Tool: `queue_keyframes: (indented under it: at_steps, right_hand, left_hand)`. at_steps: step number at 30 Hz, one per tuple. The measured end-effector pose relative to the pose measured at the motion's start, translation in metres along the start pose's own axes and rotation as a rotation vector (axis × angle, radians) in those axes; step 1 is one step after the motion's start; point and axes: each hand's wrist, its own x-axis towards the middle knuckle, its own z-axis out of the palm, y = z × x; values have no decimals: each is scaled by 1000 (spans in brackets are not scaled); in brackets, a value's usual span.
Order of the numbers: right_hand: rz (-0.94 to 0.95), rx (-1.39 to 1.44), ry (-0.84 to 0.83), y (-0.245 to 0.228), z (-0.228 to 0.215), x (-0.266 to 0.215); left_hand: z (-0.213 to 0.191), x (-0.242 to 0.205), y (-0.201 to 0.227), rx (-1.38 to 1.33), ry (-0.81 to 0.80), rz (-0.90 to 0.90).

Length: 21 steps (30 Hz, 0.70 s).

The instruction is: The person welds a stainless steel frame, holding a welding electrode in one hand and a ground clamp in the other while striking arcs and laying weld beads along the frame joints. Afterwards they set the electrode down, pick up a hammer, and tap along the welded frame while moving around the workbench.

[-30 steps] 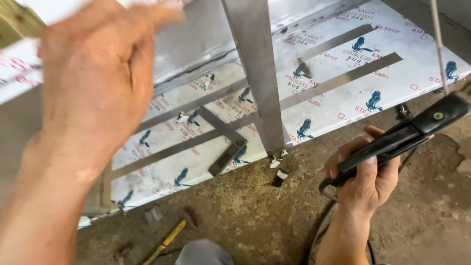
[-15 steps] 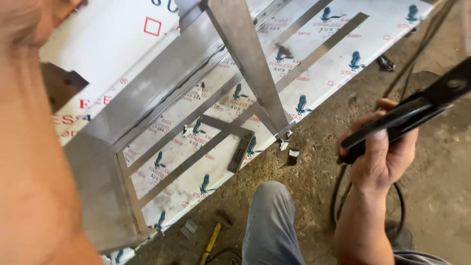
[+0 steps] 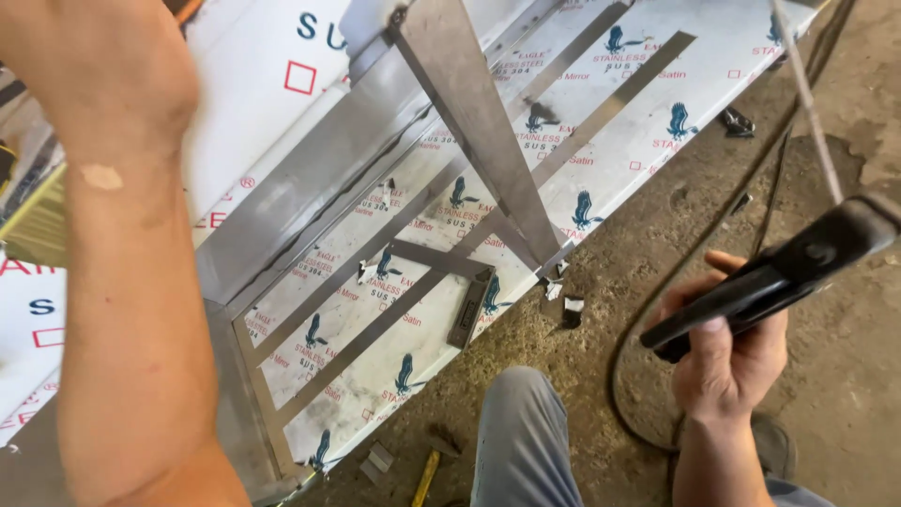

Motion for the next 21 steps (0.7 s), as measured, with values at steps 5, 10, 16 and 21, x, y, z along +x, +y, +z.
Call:
queue_keyframes:
  at_steps: [5,10,16,21]
  right_hand:
    - [-12,-27,-107,10,10,3]
    - [124,125,-186,20,19,9]
    - [30,-65,-244,52,15,-14]
    - [-4,18,-273,40,33,-8]
  left_hand:
    - [47,0,10,27,53,146]
    - [57,-22,7,453,10,209]
    - [58,-20,14,599,-29,201]
    - [59,-21,8,680,-63,242]
